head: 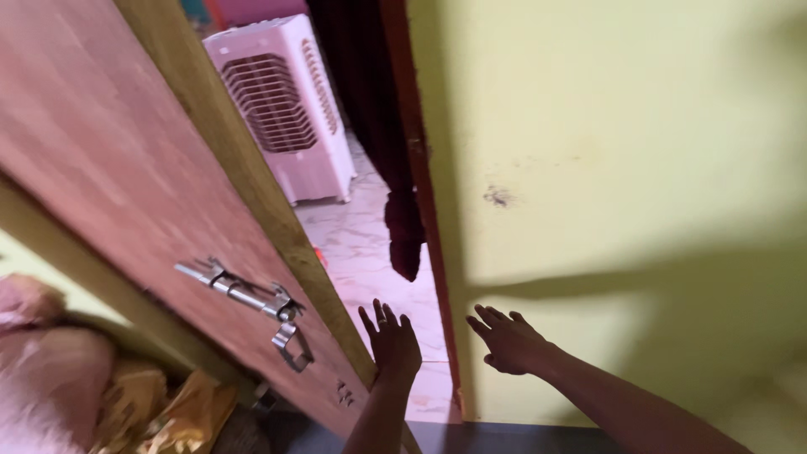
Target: The person handles a water pump by its handle and cord, then places it into a box and moves the box into a shelf.
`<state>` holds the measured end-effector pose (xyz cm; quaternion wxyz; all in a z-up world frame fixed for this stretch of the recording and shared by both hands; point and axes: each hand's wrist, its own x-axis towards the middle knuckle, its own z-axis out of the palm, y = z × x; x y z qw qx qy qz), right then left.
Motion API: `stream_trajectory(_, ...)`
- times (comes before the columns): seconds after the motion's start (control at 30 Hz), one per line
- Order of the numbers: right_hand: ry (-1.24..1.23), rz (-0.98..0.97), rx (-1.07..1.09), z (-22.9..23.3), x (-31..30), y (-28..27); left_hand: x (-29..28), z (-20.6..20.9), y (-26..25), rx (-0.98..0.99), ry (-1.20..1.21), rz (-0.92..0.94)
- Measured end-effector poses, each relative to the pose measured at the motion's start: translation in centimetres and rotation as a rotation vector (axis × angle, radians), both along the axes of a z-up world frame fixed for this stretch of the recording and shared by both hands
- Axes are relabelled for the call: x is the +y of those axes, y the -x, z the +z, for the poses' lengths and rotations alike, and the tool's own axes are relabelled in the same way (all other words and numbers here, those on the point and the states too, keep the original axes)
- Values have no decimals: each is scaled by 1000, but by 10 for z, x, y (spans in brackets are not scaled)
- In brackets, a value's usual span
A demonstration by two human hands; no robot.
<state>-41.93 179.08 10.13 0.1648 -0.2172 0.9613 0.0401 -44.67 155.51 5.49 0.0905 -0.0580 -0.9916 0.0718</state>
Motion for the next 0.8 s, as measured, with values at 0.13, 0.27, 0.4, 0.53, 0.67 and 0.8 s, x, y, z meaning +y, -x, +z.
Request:
stream_trajectory(0.13,40,81,-2,6,-18,18,-1,2,-5,-150,14,99)
stream_trajectory(0.27,108,162,7,-6,-28,37,1,14,-13,-206,76,157)
stream_trajectory(0.4,90,224,-50,-20,-30,60,4,31,-22,-436,-31,341)
stream_trajectory(0.53,94,242,-77,-28,-39,70,-10,24,-46,-549,-60,404)
stream_trajectory(0.67,72,297,-74,-31,-51,74,-35,-7,-67,-422,-34,478)
stream_trajectory(0.8,64,352,-73,-38,-70,80,-55,-4,-85,-472,-47,638)
